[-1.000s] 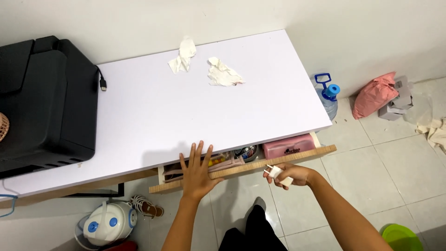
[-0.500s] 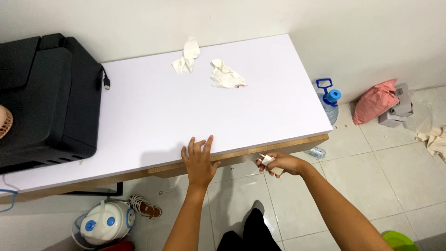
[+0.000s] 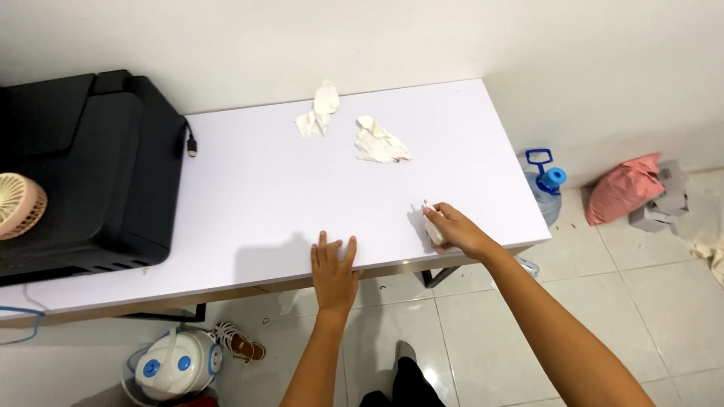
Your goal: Organizing small items on a desk and in a desk drawer.
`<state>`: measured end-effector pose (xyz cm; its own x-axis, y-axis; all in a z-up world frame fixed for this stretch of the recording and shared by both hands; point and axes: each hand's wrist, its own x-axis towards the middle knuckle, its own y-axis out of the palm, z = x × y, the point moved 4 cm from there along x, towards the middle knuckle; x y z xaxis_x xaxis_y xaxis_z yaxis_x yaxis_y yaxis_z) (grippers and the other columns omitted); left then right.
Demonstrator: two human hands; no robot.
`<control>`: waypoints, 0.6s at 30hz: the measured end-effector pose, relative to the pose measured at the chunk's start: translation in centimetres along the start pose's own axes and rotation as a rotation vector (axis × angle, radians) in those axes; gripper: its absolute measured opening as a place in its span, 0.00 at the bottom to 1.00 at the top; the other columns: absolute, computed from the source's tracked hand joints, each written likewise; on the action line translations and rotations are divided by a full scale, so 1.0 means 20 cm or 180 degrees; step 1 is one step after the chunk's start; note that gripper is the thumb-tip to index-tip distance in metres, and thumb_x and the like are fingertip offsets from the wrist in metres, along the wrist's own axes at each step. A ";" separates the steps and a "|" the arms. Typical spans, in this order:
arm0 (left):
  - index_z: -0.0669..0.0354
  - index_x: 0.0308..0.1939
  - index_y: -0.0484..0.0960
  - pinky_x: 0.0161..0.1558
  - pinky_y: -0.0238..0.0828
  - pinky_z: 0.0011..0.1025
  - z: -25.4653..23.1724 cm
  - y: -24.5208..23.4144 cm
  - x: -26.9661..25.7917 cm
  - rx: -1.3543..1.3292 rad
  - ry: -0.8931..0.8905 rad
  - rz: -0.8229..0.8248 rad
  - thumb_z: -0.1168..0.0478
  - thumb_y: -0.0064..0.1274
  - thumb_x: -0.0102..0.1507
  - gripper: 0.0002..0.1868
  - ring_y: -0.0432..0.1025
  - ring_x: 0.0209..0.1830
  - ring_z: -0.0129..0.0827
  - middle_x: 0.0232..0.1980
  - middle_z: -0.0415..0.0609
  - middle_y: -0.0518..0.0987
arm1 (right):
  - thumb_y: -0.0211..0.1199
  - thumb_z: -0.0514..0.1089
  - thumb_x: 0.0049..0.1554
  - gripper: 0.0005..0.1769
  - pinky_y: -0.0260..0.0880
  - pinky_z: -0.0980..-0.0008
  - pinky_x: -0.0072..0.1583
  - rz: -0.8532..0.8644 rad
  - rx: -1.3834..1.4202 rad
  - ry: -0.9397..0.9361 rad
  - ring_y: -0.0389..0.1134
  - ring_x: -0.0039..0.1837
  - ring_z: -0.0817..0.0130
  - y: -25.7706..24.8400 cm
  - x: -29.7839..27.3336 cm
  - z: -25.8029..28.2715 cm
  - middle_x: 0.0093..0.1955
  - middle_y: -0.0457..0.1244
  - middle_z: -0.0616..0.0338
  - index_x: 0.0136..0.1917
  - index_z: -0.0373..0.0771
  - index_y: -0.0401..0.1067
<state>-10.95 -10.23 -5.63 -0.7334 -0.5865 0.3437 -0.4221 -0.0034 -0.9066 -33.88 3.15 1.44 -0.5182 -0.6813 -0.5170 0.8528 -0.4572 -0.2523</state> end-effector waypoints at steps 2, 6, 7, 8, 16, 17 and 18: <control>0.42 0.70 0.69 0.78 0.44 0.52 0.01 -0.01 0.00 0.0092 -0.0029 0.0133 0.58 0.71 0.52 0.43 0.49 0.79 0.50 0.64 0.49 0.66 | 0.51 0.60 0.63 0.31 0.74 0.67 0.43 -0.0178 -0.0409 -0.0107 0.71 0.38 0.65 0.01 0.04 0.04 0.50 0.68 0.46 0.70 0.37 0.63; 0.43 0.70 0.70 0.80 0.36 0.48 -0.01 -0.22 0.09 -0.0235 0.0223 0.0885 0.64 0.63 0.53 0.40 0.46 0.82 0.42 0.71 0.44 0.64 | 0.65 0.53 0.59 0.32 0.68 0.57 0.60 -0.0921 -0.1987 -0.1674 0.67 0.59 0.55 0.08 0.19 0.11 0.61 0.64 0.42 0.69 0.35 0.64; 0.43 0.70 0.70 0.80 0.36 0.48 -0.02 -0.28 0.13 -0.0204 0.0164 0.0860 0.64 0.63 0.53 0.40 0.46 0.82 0.42 0.71 0.44 0.64 | 0.65 0.53 0.59 0.32 0.68 0.57 0.60 -0.0870 -0.1991 -0.1726 0.67 0.59 0.55 0.11 0.20 0.14 0.61 0.64 0.42 0.69 0.35 0.64; 0.41 0.71 0.69 0.80 0.33 0.48 -0.02 -0.30 0.17 -0.0394 0.0156 0.1291 0.62 0.64 0.52 0.42 0.43 0.82 0.40 0.76 0.42 0.60 | 0.65 0.51 0.58 0.31 0.68 0.58 0.62 -0.0940 -0.2116 -0.1837 0.66 0.61 0.53 0.14 0.22 0.18 0.62 0.63 0.44 0.70 0.36 0.63; 0.40 0.66 0.74 0.79 0.33 0.43 0.08 -0.39 0.17 -0.1347 -0.0078 0.1766 0.60 0.61 0.52 0.36 0.43 0.82 0.34 0.78 0.38 0.58 | 0.65 0.48 0.57 0.29 0.67 0.57 0.63 -0.0851 -0.2486 -0.2212 0.63 0.60 0.51 0.29 0.41 0.30 0.64 0.62 0.49 0.68 0.36 0.64; 0.44 0.63 0.77 0.80 0.36 0.44 0.11 -0.38 0.13 -0.1630 0.0036 0.1461 0.61 0.59 0.52 0.32 0.46 0.82 0.36 0.78 0.40 0.62 | 0.66 0.48 0.57 0.29 0.66 0.56 0.64 -0.0875 -0.2423 -0.2396 0.63 0.61 0.50 0.30 0.41 0.30 0.64 0.62 0.49 0.68 0.35 0.64; 0.47 0.60 0.79 0.80 0.38 0.45 0.15 -0.38 0.13 -0.1879 0.0204 0.1129 0.62 0.57 0.53 0.29 0.49 0.83 0.38 0.78 0.42 0.65 | 0.66 0.48 0.58 0.29 0.65 0.56 0.64 -0.0955 -0.2342 -0.2596 0.62 0.61 0.48 0.30 0.43 0.31 0.64 0.63 0.49 0.67 0.34 0.65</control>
<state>-8.05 -14.19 1.39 -0.9031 -0.4217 0.0814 -0.3571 0.6319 -0.6879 -33.66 -8.92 0.68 -0.3659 -0.8926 0.2635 0.3788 -0.4014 -0.8339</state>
